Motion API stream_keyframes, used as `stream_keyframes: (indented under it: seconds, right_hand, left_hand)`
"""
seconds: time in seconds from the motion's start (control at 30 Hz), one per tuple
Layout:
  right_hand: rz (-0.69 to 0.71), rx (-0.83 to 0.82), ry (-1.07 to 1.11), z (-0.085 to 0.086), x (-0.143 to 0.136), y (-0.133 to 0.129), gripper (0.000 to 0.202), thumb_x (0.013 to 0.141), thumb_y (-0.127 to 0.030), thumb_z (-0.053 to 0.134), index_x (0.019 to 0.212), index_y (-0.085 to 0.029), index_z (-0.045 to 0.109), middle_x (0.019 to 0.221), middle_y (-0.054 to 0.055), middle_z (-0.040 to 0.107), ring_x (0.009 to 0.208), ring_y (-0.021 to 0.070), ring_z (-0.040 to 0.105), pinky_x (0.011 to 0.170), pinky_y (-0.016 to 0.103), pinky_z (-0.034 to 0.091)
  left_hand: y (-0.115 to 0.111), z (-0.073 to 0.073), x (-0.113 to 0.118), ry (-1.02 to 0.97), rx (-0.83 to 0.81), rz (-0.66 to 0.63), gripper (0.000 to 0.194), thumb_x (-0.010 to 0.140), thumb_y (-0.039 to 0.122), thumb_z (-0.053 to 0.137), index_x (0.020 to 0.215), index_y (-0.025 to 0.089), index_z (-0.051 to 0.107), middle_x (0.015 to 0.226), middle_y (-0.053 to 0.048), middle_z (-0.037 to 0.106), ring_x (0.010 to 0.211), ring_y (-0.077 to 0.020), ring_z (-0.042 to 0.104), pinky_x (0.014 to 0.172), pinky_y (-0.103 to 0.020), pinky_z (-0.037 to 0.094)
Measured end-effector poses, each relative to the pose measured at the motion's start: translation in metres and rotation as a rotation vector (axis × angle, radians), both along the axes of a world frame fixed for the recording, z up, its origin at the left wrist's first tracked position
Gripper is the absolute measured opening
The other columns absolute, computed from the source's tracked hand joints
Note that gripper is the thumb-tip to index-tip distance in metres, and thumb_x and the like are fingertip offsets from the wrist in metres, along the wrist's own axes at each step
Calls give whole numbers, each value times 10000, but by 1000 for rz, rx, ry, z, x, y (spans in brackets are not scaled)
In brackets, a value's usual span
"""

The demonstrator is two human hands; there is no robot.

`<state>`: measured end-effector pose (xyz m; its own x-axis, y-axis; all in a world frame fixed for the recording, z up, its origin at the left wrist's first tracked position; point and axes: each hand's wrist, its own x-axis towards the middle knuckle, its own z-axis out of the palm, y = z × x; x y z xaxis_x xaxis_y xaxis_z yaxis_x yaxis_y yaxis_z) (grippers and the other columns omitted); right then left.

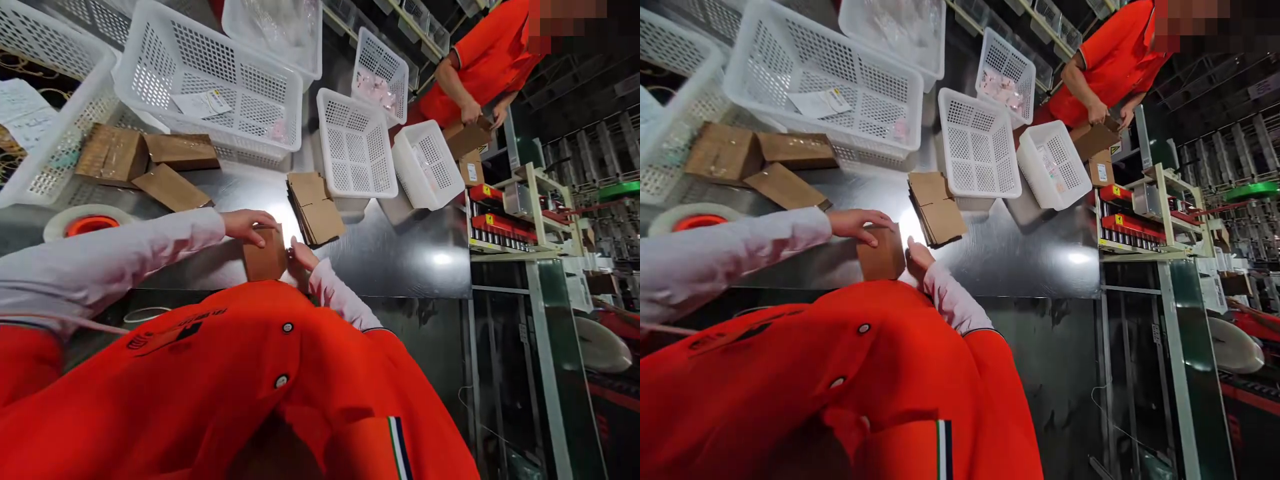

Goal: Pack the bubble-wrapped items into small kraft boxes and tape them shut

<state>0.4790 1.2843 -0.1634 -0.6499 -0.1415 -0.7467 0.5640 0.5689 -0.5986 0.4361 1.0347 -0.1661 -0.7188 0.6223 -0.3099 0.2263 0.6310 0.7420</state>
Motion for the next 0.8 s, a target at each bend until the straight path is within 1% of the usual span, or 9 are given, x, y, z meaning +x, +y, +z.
stream_keyframes:
  seconds: [0.07,0.1,0.17,0.27,0.37,0.47,0.6,0.7,0.8]
  right_hand:
    - [40,-63,-158,10,-27,-4,398,1103,-502,646,874,-178,683,761,33,722,742,197,715,750,335,648]
    - [74,-64,-154,14,-39,-7,346,1109,-423,643,898,-156,705,762,30,731,728,185,714,758,322,641]
    - [132,-13,-34,22,-58,-13,251,1108,-254,601,951,-126,749,809,30,756,772,159,718,829,287,617]
    - [213,181,317,26,-63,-22,266,1108,-155,532,1103,-144,798,1028,75,820,969,180,746,954,278,580]
    - [410,464,576,19,-43,-34,331,1122,-155,495,1285,-147,783,1160,146,835,1059,247,765,969,318,574]
    - [543,585,564,7,-20,-47,377,1126,-166,490,1411,-136,735,1192,159,837,1045,265,775,914,319,579]
    - [517,601,624,-7,-6,-54,421,1157,-193,444,1485,-162,706,1278,138,820,1078,245,760,902,303,571]
    - [472,611,744,-20,2,-51,413,1170,-272,464,1472,-213,740,1332,136,791,1123,259,739,890,320,570]
    - [418,628,835,-43,9,-51,374,1122,-287,575,1433,-252,781,1222,134,773,1086,262,723,887,335,573]
  left_hand:
    - [-11,11,22,226,140,-49,465,975,516,759,1349,254,845,1608,-129,647,1516,-337,541,1326,-485,409]
    - [-17,12,37,311,181,-58,376,1039,440,680,1328,269,849,1627,-120,636,1589,-337,463,1356,-516,363]
    - [-28,6,68,427,171,-29,359,1092,291,551,1282,300,856,1577,-94,682,1662,-321,373,1379,-550,324]
    - [-46,-18,104,472,34,47,441,1054,158,512,1280,326,852,1480,-84,748,1623,-308,456,1393,-579,289]
    - [-66,-37,101,471,-97,89,454,1022,140,496,1223,313,864,1374,-97,797,1475,-302,599,1362,-584,319]
    - [-84,-31,47,499,-144,187,404,1025,215,505,1217,234,859,1287,-137,813,1323,-295,643,1250,-520,424]
    - [-90,6,-88,427,-168,512,404,1055,295,556,1271,69,813,1299,-170,805,1173,-225,634,1141,-372,471]
    - [-74,26,-193,373,-212,647,394,1089,305,577,1270,13,771,1192,-152,825,1090,-197,647,1083,-354,492]
    - [-46,26,-266,263,-273,695,300,1095,335,671,1205,70,761,1149,-124,808,1068,-203,704,1055,-409,559]
